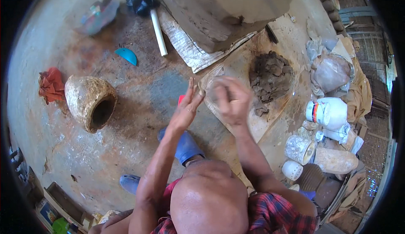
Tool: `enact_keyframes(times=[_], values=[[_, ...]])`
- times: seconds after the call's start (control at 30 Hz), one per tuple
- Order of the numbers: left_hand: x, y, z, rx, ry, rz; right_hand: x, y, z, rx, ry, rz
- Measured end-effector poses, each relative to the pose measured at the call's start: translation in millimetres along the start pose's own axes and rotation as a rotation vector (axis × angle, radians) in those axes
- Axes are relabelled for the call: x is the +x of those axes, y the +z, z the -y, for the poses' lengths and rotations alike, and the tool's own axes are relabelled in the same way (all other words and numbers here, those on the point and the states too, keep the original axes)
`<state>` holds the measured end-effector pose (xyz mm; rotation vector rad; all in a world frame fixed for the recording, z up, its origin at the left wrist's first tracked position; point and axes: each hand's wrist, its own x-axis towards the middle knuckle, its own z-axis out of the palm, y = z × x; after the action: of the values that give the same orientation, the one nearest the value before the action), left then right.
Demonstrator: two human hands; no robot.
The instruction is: The person shapes a clay vessel by hand, scraping and smoothing its exterior with a small red tool, then inserts a white pipe into a hole in the vessel, and finally breaks away a dried clay shell to reveal a finished pot inside.
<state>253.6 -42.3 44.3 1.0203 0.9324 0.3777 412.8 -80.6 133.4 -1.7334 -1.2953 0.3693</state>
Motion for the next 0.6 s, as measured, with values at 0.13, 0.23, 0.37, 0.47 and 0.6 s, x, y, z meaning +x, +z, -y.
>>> enact_keyframes(times=[0.13, 0.23, 0.37, 0.47, 0.6], values=[[-3.4, -52.3, -25.0, -0.149, -0.004, -0.024, 6.8, -57.7, -41.0, -0.406, -0.061, -0.212], [5.2, -62.7, -26.7, -0.146, 0.053, -0.098, -36.5, -29.1, -169.0, -0.696, -0.095, 0.018], [-9.6, -65.5, -23.4, -0.138, 0.022, -0.095, -57.2, -2.6, -200.8, -0.799, -0.04, 0.232], [-12.8, -90.5, -26.2, -0.099, 0.073, -0.087, -27.9, -22.3, -145.9, -0.817, 0.019, 0.2], [0.2, -86.5, -13.1, -0.083, 0.053, -0.044, -22.5, -5.3, -170.7, -0.94, 0.193, 0.383]])
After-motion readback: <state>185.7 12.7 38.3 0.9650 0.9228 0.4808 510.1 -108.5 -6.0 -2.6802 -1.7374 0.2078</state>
